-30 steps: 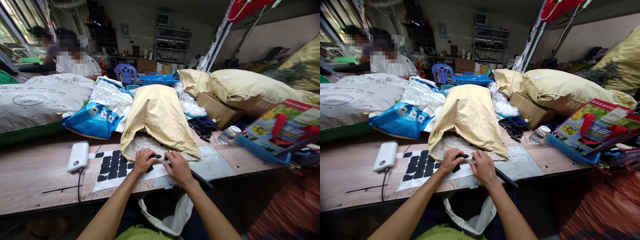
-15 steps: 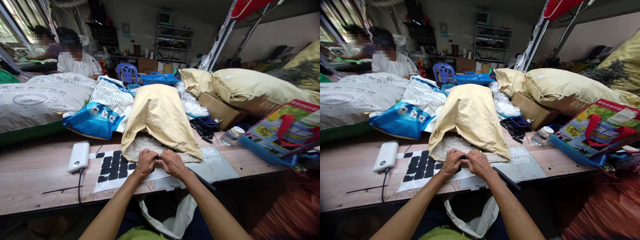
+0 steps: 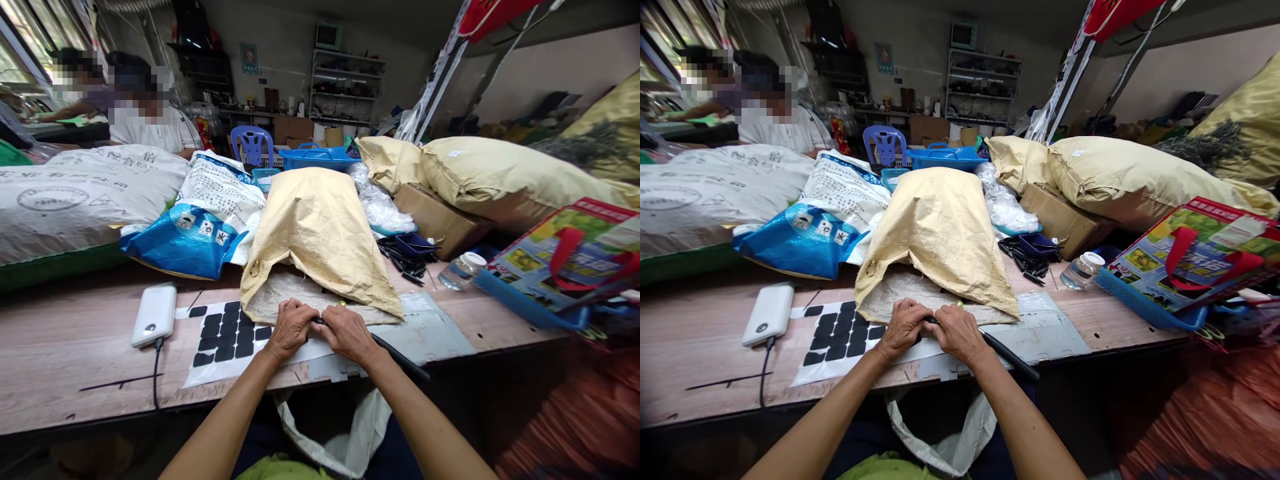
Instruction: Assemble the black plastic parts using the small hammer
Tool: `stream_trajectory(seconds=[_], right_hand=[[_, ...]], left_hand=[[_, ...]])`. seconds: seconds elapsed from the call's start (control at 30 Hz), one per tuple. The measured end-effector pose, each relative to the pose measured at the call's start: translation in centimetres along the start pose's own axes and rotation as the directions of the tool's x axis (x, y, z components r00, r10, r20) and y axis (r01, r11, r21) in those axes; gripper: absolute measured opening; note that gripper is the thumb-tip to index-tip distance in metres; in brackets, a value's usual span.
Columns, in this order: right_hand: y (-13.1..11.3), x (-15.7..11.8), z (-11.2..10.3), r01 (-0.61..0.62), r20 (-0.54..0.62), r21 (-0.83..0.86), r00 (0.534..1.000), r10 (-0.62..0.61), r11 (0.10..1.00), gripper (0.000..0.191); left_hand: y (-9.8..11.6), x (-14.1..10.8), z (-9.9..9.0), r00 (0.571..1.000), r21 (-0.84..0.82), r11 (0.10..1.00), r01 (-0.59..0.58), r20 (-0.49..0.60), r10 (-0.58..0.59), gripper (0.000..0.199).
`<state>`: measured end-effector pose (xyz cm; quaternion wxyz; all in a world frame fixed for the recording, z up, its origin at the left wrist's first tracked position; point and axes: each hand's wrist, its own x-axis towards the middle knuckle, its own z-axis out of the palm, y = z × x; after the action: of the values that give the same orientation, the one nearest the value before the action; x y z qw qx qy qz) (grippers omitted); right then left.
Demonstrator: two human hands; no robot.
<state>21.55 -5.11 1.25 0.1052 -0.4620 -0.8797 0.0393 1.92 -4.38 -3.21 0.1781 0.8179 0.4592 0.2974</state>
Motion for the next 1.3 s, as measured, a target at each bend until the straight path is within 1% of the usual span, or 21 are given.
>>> stream_trajectory(seconds=[0.17,0.27,0.4,0.53,0.67,0.77,0.93,1.1,1.2,1.3], right_hand=[[-0.5,0.8,0.3,0.045,-0.040,0.013,0.998,-0.045,0.999,0.020],[-0.6,0.9,0.4,0.043,-0.054,0.007,0.998,-0.043,0.999,0.021],[-0.2,-0.2,0.6,0.006,-0.080,0.026,0.997,-0.004,1.000,0.024],[0.0,-1.1,0.7,-0.045,-0.119,0.100,0.991,0.057,0.994,0.022],[0.0,-1.3,1.0,-0.072,-0.128,0.180,0.987,0.096,0.981,0.020],[0.1,-1.4,1.4,-0.078,-0.133,0.204,0.985,0.107,0.976,0.020],[0.0,-1.7,1.8,-0.079,-0.139,0.216,0.984,0.111,0.973,0.019],[-0.4,-1.8,1.5,-0.080,-0.143,0.212,0.983,0.112,0.974,0.023],[-0.3,-1.7,1.3,-0.065,-0.122,0.177,0.989,0.087,0.982,0.027],[-0.3,-1.5,1.5,-0.033,-0.120,0.143,0.992,0.050,0.989,0.030]], left_hand=[[-0.2,-0.2,0.0,0.999,-0.015,1.000,-0.003,-0.045,0.002,0.030],[-0.2,-0.2,-0.1,0.999,-0.013,1.000,-0.002,-0.053,0.002,0.027],[-0.1,-0.2,-0.1,0.999,0.004,1.000,-0.026,-0.029,0.026,0.027],[-0.2,-0.2,-0.1,0.997,0.020,0.998,-0.061,-0.037,0.062,0.025],[-0.1,-0.2,-0.1,0.997,0.020,0.998,-0.068,-0.032,0.068,0.021],[0.0,-0.1,-0.1,0.997,0.013,0.997,-0.070,-0.030,0.071,0.021],[-0.1,-0.1,-0.1,0.997,0.000,0.998,-0.070,-0.013,0.070,0.021],[0.0,-0.2,-0.2,0.998,-0.003,0.998,-0.063,0.019,0.063,0.025],[0.0,-0.2,-0.1,0.996,0.009,0.997,-0.079,0.032,0.079,0.026],[-0.2,-0.2,0.0,0.996,0.025,0.996,-0.087,0.033,0.086,0.027]])
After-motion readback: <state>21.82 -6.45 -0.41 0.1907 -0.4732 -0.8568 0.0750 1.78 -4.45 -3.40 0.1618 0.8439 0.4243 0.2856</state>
